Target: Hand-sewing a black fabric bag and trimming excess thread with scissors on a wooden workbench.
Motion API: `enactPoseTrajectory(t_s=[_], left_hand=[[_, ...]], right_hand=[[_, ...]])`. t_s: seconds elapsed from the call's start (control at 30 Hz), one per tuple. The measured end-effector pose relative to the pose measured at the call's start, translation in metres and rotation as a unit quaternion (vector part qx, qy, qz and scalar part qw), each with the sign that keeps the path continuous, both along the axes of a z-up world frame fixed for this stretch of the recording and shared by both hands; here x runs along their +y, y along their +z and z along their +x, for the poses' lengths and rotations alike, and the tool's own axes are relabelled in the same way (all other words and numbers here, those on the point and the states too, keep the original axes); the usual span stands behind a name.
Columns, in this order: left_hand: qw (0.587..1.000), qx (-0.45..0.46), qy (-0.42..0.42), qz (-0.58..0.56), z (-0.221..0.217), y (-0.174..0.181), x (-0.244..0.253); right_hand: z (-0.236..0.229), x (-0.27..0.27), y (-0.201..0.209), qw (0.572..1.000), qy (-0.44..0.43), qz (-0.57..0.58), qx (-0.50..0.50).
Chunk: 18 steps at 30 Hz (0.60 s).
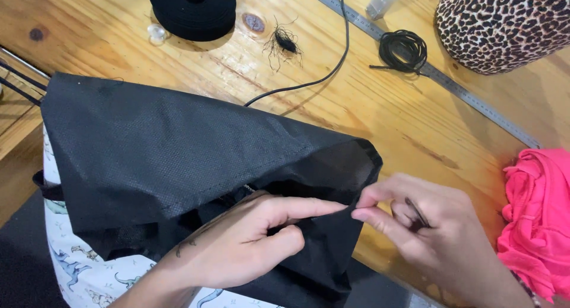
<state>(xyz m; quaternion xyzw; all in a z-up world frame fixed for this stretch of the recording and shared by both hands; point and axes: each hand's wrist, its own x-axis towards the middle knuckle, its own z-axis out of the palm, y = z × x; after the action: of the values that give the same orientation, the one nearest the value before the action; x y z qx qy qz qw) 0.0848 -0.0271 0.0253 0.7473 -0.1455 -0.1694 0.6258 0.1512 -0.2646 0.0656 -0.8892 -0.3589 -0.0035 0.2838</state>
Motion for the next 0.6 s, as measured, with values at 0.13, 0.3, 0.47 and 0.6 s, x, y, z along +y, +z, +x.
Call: enactPoseTrajectory(t_s=[0.13, 0.3, 0.47, 0.6], left_hand=[[0.996, -0.047, -0.011, -0.077, 0.001, 0.005, -0.001], [0.999, -0.031, 0.012, -0.023, -0.003, 0.006, -0.003], [0.997, -0.015, 0.077, 0.027, -0.002, 0.001, -0.003], [0.990, -0.034, 0.125, 0.053, -0.004, 0.004, -0.002]], right_hand=[[0.006, -0.007, -0.005, 0.993, 0.019, -0.009, 0.113], [0.003, 0.007, -0.001, 0.997, -0.008, 0.027, 0.078], [0.002, 0.002, -0.008, 0.922, 0.034, 0.230, 0.309], [0.006, 0.008, -0.002, 0.922, 0.036, 0.204, 0.326]])
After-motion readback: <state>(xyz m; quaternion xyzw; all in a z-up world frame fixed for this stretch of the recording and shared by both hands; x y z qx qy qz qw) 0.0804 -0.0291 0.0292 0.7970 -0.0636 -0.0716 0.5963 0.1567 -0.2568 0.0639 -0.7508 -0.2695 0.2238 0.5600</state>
